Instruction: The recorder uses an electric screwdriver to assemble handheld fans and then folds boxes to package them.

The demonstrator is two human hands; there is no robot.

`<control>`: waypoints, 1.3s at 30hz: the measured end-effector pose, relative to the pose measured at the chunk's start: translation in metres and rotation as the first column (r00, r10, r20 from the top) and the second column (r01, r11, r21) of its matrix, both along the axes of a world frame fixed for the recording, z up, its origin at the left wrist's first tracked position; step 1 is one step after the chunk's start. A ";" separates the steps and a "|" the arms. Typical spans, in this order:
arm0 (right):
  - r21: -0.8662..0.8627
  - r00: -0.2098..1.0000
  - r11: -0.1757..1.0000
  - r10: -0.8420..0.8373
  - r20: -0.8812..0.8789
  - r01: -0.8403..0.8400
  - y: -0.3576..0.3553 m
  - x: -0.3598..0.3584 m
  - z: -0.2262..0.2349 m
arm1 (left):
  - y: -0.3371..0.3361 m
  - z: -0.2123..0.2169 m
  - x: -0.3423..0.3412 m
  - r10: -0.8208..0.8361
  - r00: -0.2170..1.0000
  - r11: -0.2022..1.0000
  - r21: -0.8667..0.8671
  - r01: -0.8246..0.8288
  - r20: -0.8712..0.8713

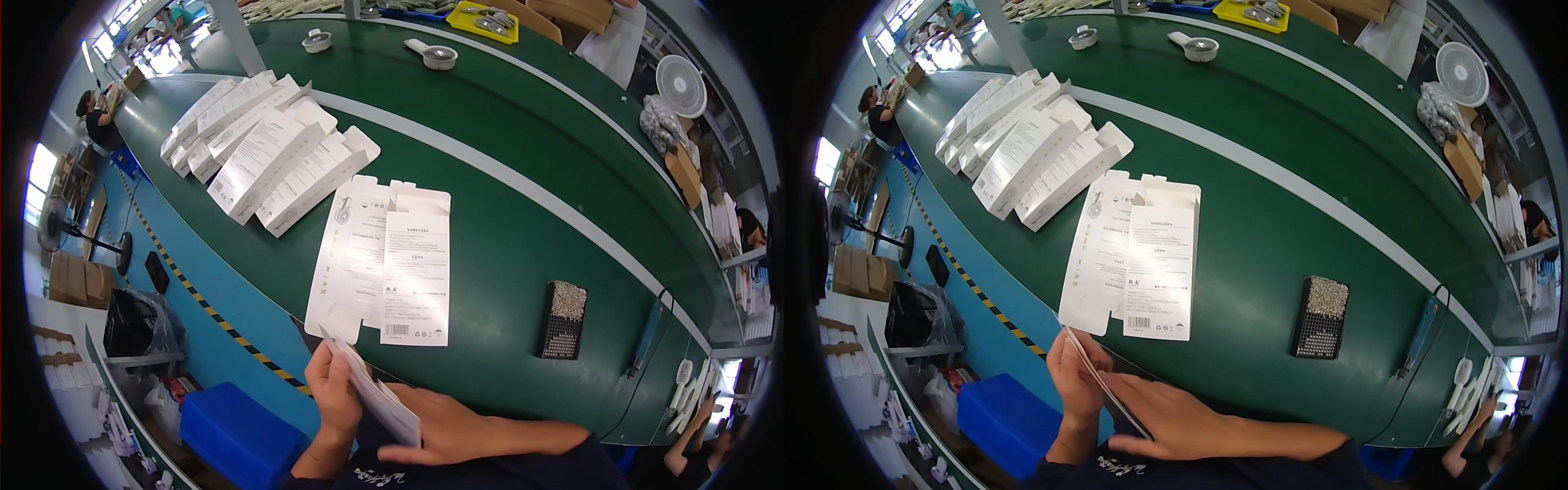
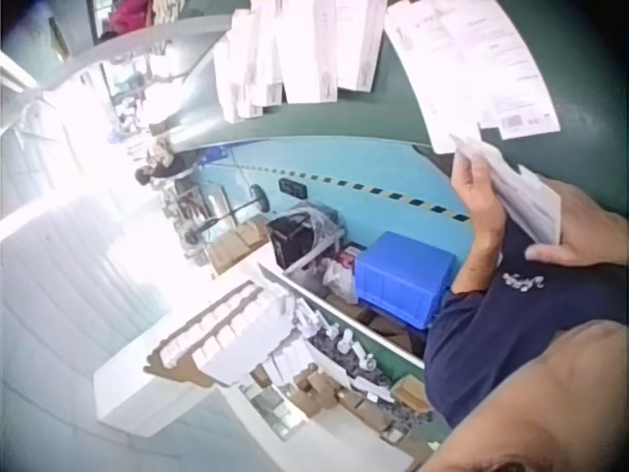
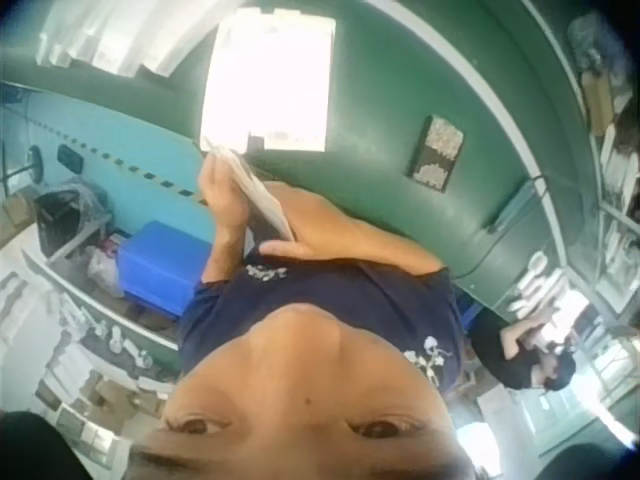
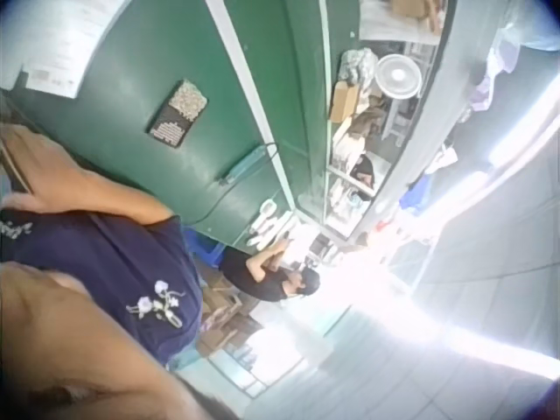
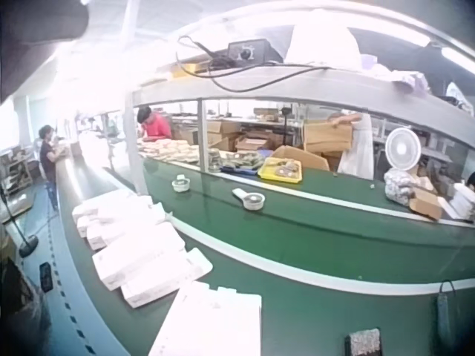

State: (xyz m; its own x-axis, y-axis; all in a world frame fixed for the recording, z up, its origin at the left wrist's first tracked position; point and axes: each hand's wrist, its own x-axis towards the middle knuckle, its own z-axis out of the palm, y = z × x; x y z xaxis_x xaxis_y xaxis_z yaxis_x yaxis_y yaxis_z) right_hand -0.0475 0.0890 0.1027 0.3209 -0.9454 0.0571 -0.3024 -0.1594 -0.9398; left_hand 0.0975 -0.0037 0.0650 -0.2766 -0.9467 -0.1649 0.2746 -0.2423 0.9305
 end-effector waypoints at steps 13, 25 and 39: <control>-0.331 0.594 0.836 -0.546 -0.591 0.438 -0.351 -0.275 -0.043 | -0.134 -0.176 0.172 -0.290 0.565 0.875 0.025 0.484 -0.773; -0.242 -0.009 0.700 -0.319 -0.948 0.672 -0.587 -0.336 -0.079 | -0.235 -0.262 0.182 -0.088 0.677 0.944 0.156 0.291 -0.731; -0.179 0.380 0.670 -0.597 -0.707 0.720 -0.751 -0.234 -0.102 | -0.255 -0.300 0.207 0.078 0.785 0.932 0.324 0.161 -0.615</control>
State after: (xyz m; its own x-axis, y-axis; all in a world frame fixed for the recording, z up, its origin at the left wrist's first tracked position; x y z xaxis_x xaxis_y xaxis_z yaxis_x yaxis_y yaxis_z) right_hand -0.2816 -0.6623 0.0003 -0.5261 -0.8503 -0.0184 -0.7751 0.4882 -0.4012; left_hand 0.3046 -0.2589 -0.2350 -0.4680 -0.8459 -0.2557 0.7334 -0.5332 0.4217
